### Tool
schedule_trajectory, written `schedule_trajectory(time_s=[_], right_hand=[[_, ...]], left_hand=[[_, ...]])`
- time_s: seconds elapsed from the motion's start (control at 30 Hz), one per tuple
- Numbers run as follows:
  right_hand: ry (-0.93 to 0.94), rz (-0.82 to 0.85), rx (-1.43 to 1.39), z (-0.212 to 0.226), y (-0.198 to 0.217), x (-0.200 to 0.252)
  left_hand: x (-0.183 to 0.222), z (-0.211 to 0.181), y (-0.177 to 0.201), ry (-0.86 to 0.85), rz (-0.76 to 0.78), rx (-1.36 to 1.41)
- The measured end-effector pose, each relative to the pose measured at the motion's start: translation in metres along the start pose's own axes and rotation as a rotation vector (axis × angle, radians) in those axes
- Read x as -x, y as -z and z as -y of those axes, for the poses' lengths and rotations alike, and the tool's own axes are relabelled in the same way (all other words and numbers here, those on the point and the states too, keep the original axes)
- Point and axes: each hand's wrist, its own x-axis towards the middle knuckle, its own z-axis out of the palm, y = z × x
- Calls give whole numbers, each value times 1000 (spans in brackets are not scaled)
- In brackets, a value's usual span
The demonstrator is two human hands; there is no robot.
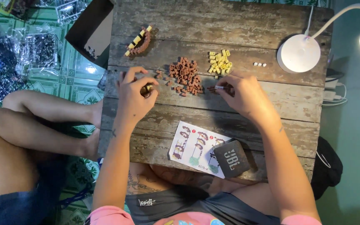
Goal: Assembling a small model using tiny plastic building blocks
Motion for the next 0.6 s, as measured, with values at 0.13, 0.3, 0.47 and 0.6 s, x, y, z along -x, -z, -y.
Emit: schedule_trajectory(time_s=[0.13,0.3,0.47,0.6], right_hand=[[37,-110,-244,-7,-12,-5],[81,-331,-457,-14,-26,-7],[93,-466,-398,-27,-37,-11],[100,-493,-404,-27,-39,-13]], left_hand=[[-16,11,-49,-240,-133,102],[-37,-51,-87,-320,104,273],[-62,-73,-92,-312,184,425],[-61,-66,-106,-294,158,420]])
